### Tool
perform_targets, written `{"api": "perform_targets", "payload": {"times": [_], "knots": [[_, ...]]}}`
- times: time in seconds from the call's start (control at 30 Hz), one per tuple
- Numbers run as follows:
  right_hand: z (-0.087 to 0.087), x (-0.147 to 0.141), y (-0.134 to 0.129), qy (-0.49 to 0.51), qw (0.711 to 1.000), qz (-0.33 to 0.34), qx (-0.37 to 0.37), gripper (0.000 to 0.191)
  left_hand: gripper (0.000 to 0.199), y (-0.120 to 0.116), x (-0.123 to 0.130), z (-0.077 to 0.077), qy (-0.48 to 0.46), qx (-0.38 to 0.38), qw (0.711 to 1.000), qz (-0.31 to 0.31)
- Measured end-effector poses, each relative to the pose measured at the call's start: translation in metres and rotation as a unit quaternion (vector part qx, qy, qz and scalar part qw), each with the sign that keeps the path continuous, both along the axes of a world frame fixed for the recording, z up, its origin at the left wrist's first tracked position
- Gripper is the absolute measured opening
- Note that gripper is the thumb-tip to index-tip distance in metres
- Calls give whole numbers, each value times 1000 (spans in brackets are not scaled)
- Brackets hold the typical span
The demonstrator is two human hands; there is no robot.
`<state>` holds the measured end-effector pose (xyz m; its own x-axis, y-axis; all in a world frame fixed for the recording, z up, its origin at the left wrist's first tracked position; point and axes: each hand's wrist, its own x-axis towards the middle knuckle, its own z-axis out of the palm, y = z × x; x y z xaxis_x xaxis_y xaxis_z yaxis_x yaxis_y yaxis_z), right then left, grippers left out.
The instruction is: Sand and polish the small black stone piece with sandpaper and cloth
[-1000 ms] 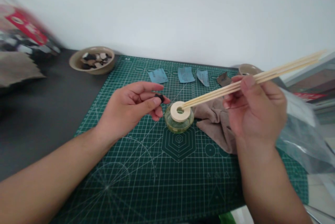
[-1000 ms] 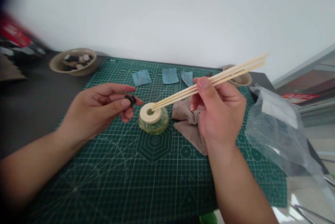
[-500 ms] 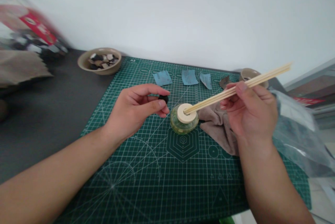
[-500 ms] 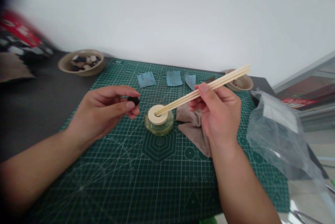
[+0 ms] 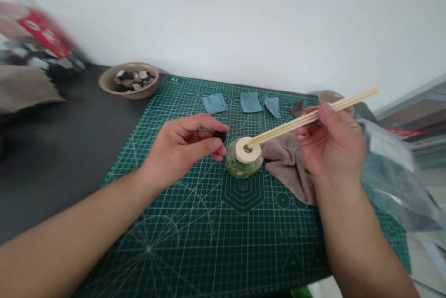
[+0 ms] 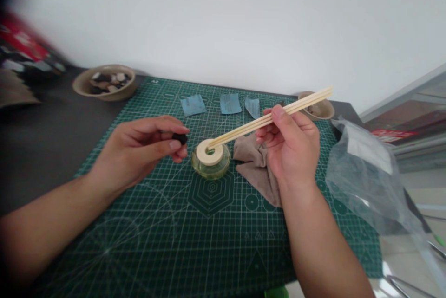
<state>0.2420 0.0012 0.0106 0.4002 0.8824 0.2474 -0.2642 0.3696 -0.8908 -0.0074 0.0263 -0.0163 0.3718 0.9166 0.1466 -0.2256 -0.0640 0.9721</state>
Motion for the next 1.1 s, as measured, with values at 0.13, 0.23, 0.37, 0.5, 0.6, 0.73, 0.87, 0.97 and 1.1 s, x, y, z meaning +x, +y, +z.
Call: {"api": "perform_targets", "payload": {"times": [0.13, 0.23, 0.37, 0.5, 0.6, 0.73, 0.87, 0.97, 1.1], "knots": [[0, -1, -1, 3, 1000, 8, -4, 16, 18, 0, 0, 1, 4, 5, 1000, -2], [1, -1, -1, 8, 1000, 16, -10, 16, 18, 0, 0, 2, 18, 0, 1000, 2], [1, 0, 0, 14, 1000, 18, -17, 16, 18, 0, 0, 2, 20, 5, 1000, 1], [-1, 6, 3, 45, 998, 41, -19, 13, 18, 0, 0, 2, 18, 15, 1000, -4], [-3, 10, 6, 77, 995, 62, -16, 11, 18, -1, 0, 2, 11, 11, 1000, -9], [-5, 12, 8, 114, 988, 98, -28, 11, 22, -4, -1, 2, 0, -9, 999, -33], [-5, 5, 5, 110, 982, 133, -70, 14, 24, -6, -1, 2, 11, -9, 999, -35], [-4, -1, 3, 100, 983, 125, -86, 16, 24, -7, 0, 2, 17, 3, 999, -37], [-4, -5, 2, 87, 987, 109, -84, 12, 22, -7, 1, 3, 27, 36, 998, -34]]}}
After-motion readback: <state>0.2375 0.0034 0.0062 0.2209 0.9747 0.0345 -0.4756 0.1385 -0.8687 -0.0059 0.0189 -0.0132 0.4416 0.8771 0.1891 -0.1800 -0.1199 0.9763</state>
